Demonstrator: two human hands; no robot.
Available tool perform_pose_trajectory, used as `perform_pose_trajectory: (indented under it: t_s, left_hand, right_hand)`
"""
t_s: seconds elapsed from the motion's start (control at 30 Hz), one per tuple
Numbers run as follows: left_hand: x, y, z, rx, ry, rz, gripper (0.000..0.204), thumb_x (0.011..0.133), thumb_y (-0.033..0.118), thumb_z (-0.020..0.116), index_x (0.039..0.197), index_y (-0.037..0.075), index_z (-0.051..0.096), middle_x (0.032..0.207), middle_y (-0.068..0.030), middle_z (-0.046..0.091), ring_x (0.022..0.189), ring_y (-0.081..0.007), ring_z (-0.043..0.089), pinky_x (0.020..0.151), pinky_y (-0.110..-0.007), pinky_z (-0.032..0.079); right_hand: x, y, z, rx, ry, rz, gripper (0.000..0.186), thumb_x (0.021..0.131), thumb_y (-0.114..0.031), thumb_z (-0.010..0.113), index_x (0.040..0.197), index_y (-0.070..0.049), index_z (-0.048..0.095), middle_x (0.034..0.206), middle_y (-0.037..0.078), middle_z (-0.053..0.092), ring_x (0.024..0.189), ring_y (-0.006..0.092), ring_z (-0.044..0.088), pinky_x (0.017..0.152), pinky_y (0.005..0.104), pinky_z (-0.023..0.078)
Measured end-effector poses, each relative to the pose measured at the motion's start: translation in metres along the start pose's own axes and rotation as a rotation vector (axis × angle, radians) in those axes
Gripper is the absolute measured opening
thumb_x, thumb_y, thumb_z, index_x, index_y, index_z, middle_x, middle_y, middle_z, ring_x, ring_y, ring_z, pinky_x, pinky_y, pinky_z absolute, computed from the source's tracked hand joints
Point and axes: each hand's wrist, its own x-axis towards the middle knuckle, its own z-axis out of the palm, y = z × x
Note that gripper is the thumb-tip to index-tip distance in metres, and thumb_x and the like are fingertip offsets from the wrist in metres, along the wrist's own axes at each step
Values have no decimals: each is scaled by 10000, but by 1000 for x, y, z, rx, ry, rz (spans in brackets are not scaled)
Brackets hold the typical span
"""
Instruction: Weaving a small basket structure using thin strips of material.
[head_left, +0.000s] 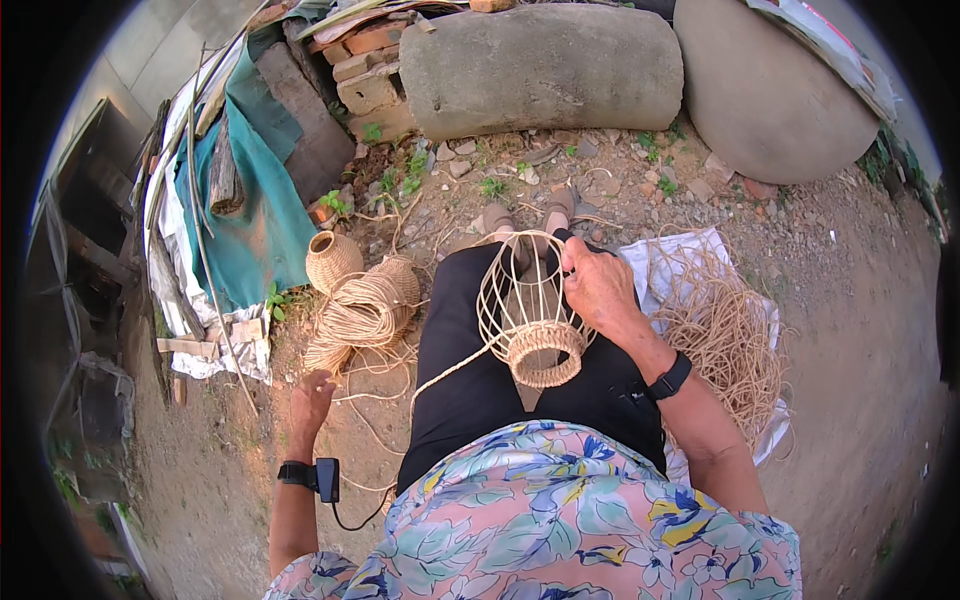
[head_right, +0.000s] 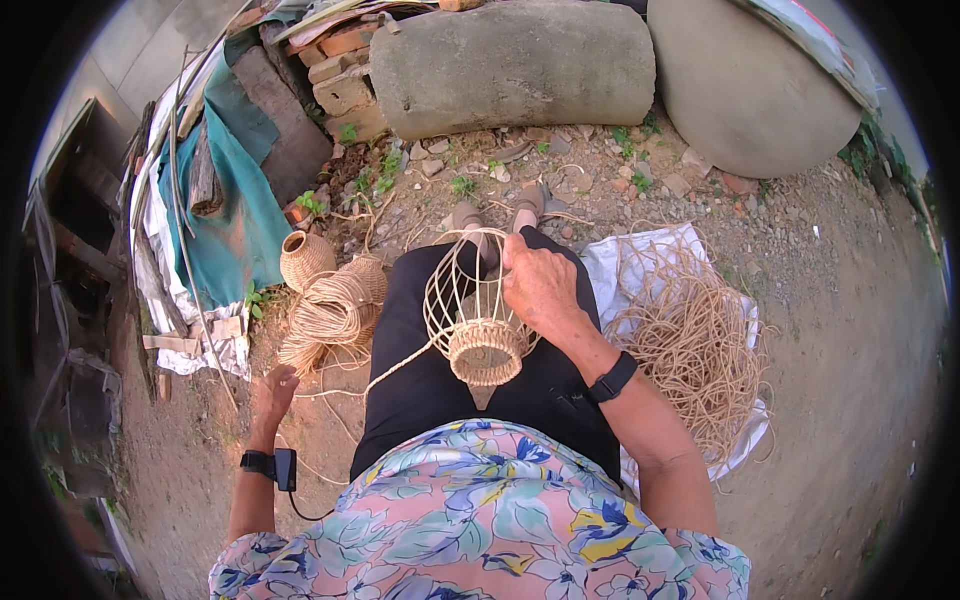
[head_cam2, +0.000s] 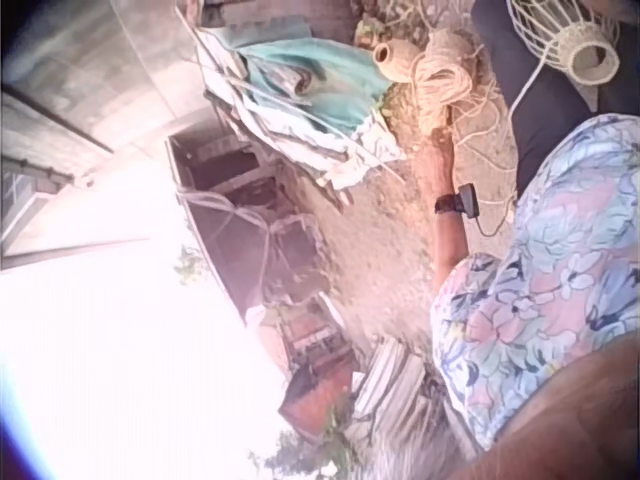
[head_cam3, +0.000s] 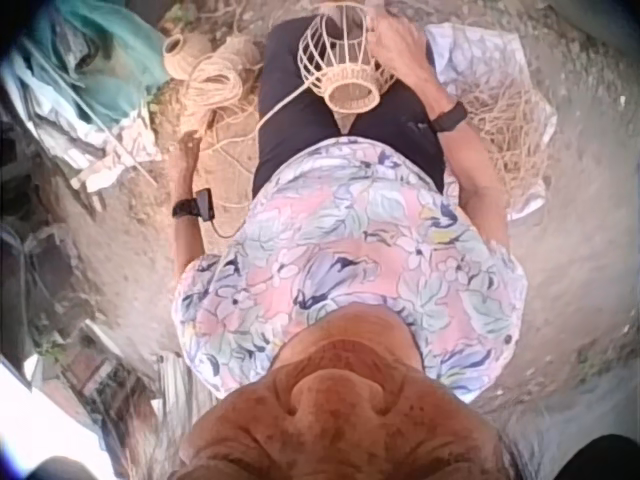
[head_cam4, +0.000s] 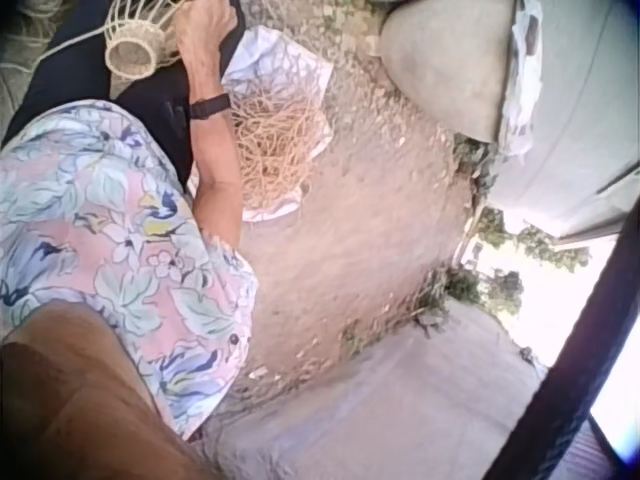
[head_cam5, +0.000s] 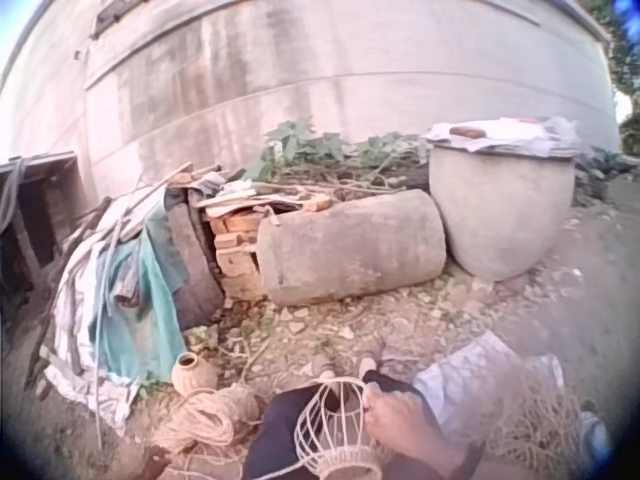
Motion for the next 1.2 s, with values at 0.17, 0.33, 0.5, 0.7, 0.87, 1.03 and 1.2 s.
perform_pose_trajectory:
  t_s: [0.17, 0.33, 0.5, 0.7, 0.87, 1.03, 1.2]
  left_hand:
    - [-9, 239, -11, -607, -69, 559, 164, 888, 95, 640, 1037, 31, 662, 919, -56, 637, 793, -118, 619, 697, -260, 497]
    - [-11, 312, -4, -600, -132, 803, 140, 906, 33, 598, 1032, 14, 655, 919, -53, 618, 811, -126, 597, 726, -267, 488]
    - [-5, 331, 1, -632, -163, 736, 138, 907, 39, 597, 1029, 24, 659, 890, -58, 610, 794, -137, 587, 718, -268, 477]
    - [7, 354, 3, -442, -40, 862, 177, 875, 29, 598, 1039, 43, 660, 893, -85, 607, 753, -182, 585, 687, -296, 472]
    - [22, 366, 0, -456, -9, 863, 224, 873, 24, 575, 1086, 49, 639, 937, -112, 632, 718, -211, 600, 671, -326, 486]
    - [20, 372, 1, -454, -91, 927, 244, 873, 30, 579, 1109, 54, 632, 932, -131, 656, 752, -241, 635, 684, -341, 499]
    - [22, 377, -3, -225, -75, 1151, 358, 843, 11, 554, 1185, 107, 600, 920, -133, 682, 843, -340, 655, 732, -416, 520]
  right_hand:
    - [8, 1, 4, 302, -204, -45, 194, 781, -109, 605, 948, -43, 533, 704, 165, 631, 722, 367, 641, 659, 475, 478]
    - [-17, 28, -5, 591, 91, 165, 144, 899, -159, 567, 932, -20, 581, 724, 95, 645, 696, 221, 643, 652, 349, 492]
    - [-45, 22, 1, 678, -50, 178, 135, 887, -134, 606, 931, -7, 603, 750, 99, 657, 679, 184, 644, 640, 329, 500]
    - [-54, 7, 10, 694, 80, 156, 159, 838, -77, 654, 969, 2, 612, 759, 133, 683, 670, 221, 674, 626, 325, 514]
    - [-59, -3, 5, 626, 46, 162, 181, 835, -76, 641, 999, -1, 625, 731, 157, 677, 685, 271, 682, 635, 343, 517]
    - [-58, 5, 7, 661, -132, 98, 219, 859, -77, 592, 1061, 2, 628, 743, 132, 679, 668, 238, 669, 607, 339, 507]
    - [-53, 12, -11, 1176, -463, 359, 223, 900, -116, 545, 1072, -13, 642, 713, -31, 541, 553, 34, 459, 454, 185, 354]
